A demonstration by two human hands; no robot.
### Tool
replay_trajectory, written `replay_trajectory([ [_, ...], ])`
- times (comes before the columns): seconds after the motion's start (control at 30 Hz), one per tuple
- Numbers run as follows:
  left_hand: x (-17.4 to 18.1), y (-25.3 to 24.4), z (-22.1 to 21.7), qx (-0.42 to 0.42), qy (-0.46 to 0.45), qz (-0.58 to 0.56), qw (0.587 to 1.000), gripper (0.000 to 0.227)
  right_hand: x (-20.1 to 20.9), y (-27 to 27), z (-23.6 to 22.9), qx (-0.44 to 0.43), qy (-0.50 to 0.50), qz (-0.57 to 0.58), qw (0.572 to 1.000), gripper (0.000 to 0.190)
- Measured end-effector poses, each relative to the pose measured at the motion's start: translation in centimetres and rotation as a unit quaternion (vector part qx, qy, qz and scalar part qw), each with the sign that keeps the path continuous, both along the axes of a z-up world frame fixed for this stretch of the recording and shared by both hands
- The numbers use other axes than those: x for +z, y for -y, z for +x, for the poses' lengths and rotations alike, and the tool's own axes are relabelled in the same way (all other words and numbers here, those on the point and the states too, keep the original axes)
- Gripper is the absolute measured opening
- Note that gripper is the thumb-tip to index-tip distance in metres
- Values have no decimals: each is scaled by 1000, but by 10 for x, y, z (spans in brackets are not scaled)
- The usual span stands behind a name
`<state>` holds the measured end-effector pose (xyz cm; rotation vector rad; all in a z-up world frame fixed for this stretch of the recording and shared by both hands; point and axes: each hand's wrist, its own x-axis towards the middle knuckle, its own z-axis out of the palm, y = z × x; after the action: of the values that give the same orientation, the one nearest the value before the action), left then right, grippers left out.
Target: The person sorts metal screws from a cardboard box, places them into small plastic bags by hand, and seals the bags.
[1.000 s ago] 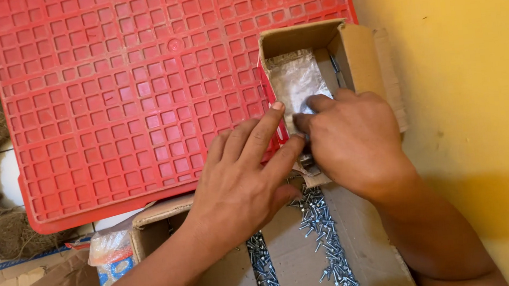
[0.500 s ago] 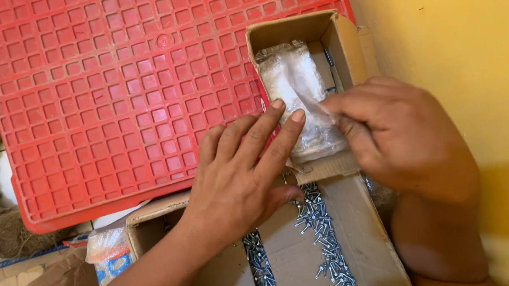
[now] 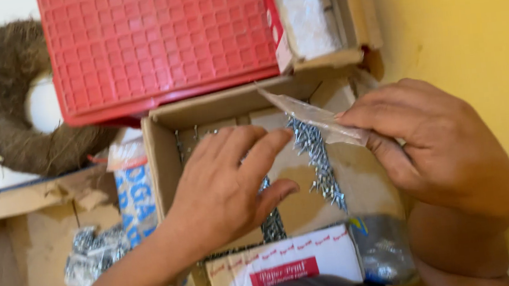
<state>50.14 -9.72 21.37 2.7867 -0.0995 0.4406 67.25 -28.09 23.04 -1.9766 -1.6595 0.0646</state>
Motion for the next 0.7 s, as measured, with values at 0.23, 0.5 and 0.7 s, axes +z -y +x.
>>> replay_trajectory([
  [0.23,-47,46,-67,56,34,-214,975,44,-69,4,-87,-34,-39,41,998,16],
  [0.5,-117,57,-86,103,90,-248,959,45,-198,-22,-129,-80,-216,288,929,5],
  [0.7,-202,48,-83,88,147,-362,916,70,-234,-25,-130,-73,-196,288,934,3],
])
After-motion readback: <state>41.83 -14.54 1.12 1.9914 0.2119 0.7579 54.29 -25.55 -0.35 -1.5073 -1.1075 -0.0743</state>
